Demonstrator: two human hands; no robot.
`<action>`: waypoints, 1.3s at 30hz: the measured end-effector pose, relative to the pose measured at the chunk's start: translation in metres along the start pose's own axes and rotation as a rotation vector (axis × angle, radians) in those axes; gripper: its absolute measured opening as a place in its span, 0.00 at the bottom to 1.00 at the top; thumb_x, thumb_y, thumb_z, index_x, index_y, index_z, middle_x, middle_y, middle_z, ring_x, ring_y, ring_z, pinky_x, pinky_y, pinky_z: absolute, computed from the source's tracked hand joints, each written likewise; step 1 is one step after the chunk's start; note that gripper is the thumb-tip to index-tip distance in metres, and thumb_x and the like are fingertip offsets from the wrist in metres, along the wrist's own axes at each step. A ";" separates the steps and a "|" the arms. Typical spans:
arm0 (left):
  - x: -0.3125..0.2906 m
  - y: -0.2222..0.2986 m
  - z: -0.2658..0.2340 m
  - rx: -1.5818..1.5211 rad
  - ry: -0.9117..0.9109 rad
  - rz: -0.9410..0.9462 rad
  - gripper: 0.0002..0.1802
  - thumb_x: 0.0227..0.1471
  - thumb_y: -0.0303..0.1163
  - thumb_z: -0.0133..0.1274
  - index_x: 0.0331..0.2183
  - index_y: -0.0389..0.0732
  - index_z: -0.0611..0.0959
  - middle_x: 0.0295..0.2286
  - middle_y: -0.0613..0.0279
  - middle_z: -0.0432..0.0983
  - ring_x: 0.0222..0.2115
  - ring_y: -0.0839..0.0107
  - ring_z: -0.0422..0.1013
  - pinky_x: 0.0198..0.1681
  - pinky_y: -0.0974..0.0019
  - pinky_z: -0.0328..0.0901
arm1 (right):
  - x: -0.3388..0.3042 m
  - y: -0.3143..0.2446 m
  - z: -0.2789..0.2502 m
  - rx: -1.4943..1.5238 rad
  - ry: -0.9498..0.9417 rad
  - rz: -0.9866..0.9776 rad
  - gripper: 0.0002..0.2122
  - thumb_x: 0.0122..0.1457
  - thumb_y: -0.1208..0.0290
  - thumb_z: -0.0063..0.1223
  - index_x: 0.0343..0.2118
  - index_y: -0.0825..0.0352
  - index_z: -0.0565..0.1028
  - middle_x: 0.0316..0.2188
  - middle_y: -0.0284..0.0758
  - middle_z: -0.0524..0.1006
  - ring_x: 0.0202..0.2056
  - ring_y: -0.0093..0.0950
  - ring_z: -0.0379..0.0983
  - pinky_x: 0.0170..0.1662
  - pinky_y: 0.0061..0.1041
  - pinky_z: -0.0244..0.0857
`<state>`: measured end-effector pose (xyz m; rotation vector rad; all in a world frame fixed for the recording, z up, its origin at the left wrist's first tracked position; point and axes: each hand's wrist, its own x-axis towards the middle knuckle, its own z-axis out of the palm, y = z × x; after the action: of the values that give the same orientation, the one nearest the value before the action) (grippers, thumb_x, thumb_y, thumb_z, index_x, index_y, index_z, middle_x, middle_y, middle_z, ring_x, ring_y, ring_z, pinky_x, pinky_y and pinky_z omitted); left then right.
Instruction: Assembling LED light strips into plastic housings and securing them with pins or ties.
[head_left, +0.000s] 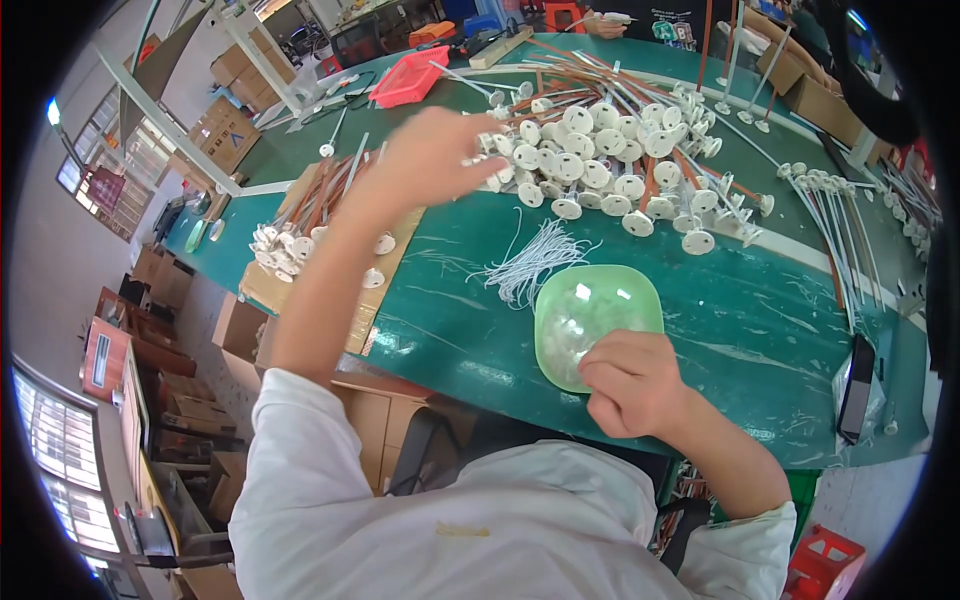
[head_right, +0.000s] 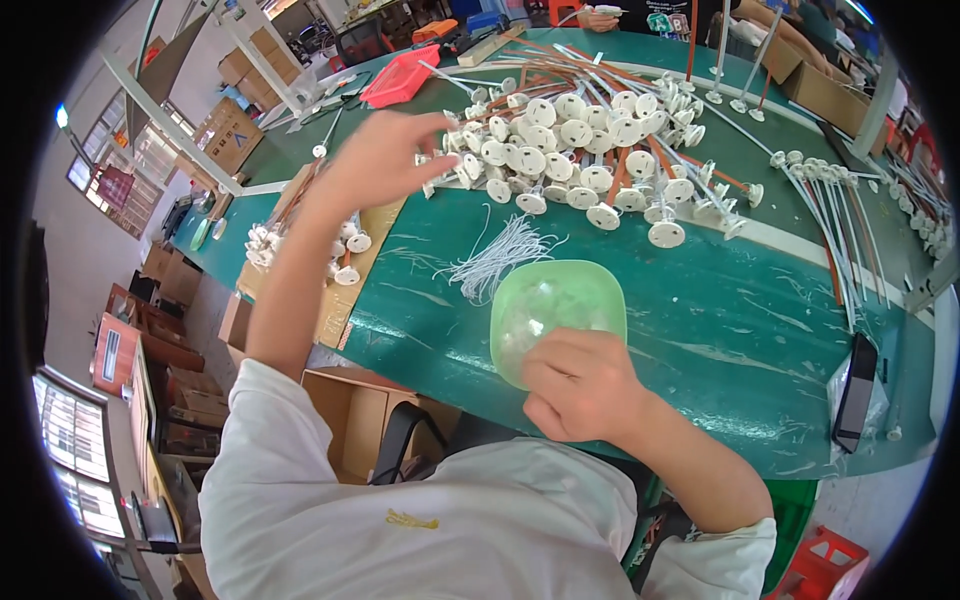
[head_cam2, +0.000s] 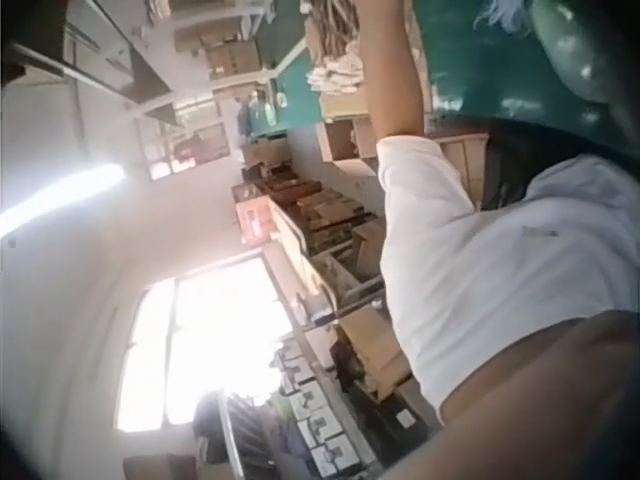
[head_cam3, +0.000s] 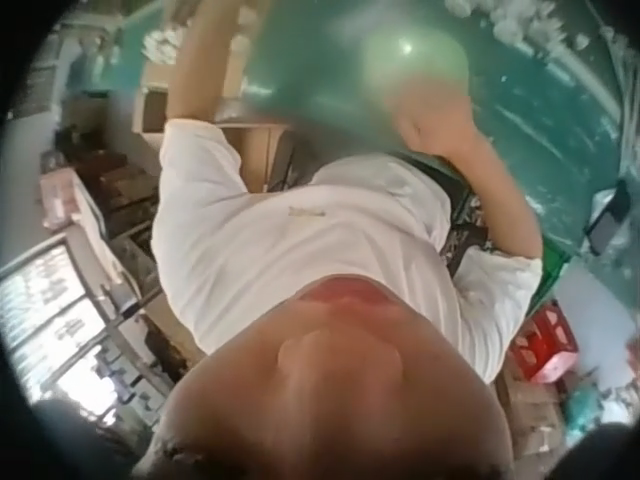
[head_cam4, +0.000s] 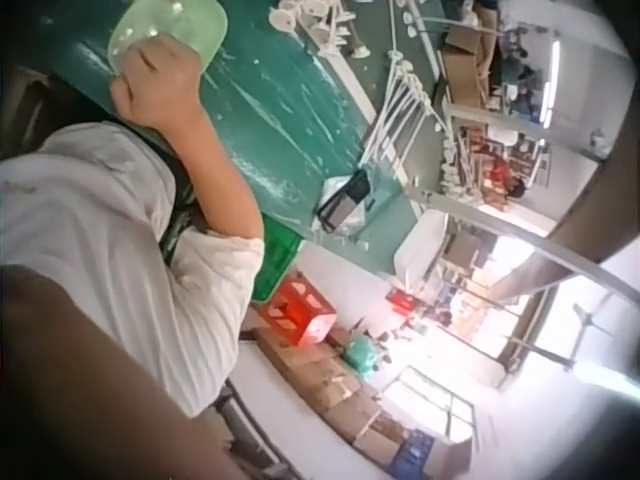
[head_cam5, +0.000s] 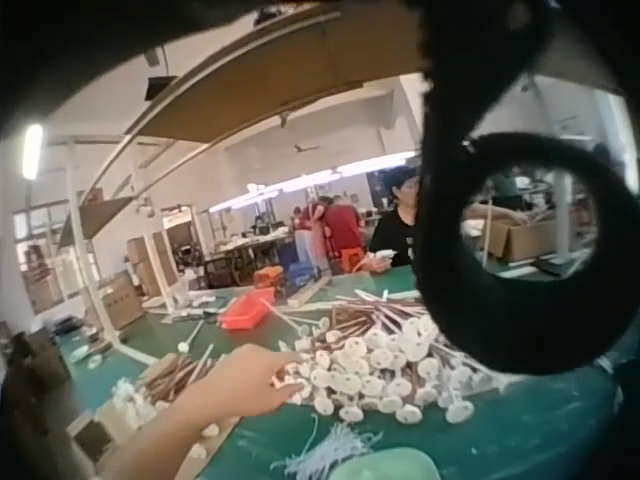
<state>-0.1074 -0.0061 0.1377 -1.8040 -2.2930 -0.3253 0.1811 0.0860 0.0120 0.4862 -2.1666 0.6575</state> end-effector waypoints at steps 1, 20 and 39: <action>0.015 0.012 0.020 -0.090 0.035 0.035 0.23 0.49 0.44 0.59 0.45 0.42 0.80 0.28 0.54 0.79 0.30 0.56 0.75 0.35 0.57 0.68 | 0.000 0.000 0.001 -0.014 -0.040 -0.002 0.09 0.32 0.80 0.51 0.22 0.69 0.73 0.24 0.36 0.75 0.22 0.34 0.73 0.23 0.28 0.68; 0.091 0.111 0.105 -0.569 0.328 0.109 0.15 0.54 0.28 0.52 0.45 0.40 0.80 0.24 0.50 0.80 0.22 0.60 0.76 0.28 0.63 0.70 | -0.003 0.014 -0.010 -0.013 0.022 0.047 0.10 0.37 0.84 0.53 0.26 0.69 0.75 0.24 0.35 0.76 0.21 0.33 0.73 0.22 0.27 0.68; -0.050 0.097 0.123 -1.727 -0.057 0.101 0.23 0.53 0.25 0.56 0.49 0.36 0.68 0.42 0.52 0.77 0.47 0.65 0.72 0.50 0.58 0.67 | 0.008 0.028 -0.025 -0.171 0.324 0.309 0.11 0.46 0.84 0.64 0.35 0.70 0.79 0.35 0.40 0.80 0.29 0.32 0.77 0.33 0.24 0.71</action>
<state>-0.0051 0.0065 0.0096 -2.2412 -1.7328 -2.8126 0.1753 0.1220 0.0236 -0.0490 -1.9790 0.6575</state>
